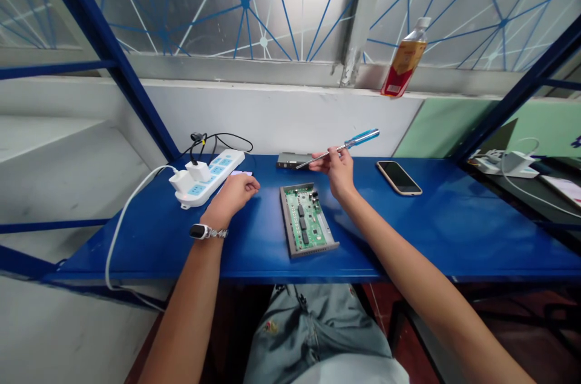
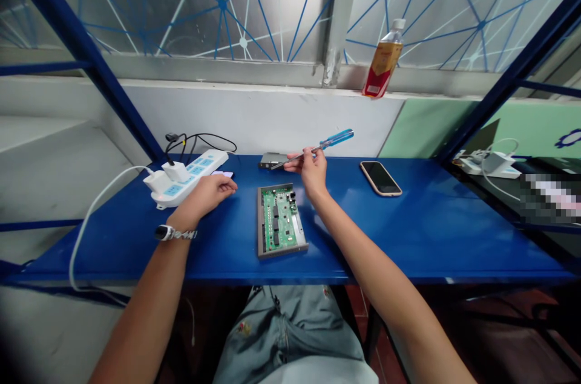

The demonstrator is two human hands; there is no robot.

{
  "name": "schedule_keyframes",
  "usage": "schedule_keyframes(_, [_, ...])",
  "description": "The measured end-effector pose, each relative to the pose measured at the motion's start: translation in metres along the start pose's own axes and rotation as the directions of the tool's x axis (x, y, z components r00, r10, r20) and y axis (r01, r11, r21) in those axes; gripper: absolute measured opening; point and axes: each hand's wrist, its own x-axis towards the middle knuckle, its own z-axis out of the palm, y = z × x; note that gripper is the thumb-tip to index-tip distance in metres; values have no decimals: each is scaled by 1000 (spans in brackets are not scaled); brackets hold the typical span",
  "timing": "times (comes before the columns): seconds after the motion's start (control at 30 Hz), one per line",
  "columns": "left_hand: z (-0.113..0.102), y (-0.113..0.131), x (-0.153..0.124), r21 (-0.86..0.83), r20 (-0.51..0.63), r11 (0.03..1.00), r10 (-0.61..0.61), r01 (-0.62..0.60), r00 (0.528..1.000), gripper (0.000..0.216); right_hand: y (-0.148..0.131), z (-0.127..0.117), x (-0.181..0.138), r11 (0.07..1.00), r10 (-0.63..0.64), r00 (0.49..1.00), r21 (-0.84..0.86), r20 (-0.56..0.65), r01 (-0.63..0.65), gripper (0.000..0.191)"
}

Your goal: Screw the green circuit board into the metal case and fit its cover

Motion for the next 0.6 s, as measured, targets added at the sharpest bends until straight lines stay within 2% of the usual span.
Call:
schedule_keyframes(0.2, [7,-17,-2,21,-16,999,-47,47,999,16,-2,3,-4,999,45,999,27,7,-45,47])
schedule_keyframes(0.43, [2,-14,-4,44,13,994,-99,98,995,19,-4,4,-6,998,59,998,30,17,-59,44])
schedule_keyframes(0.6, [0,0,-5,12,-34,1000,19,-19,999,19,-3,4,-6,999,39,999,33,15,-40,44])
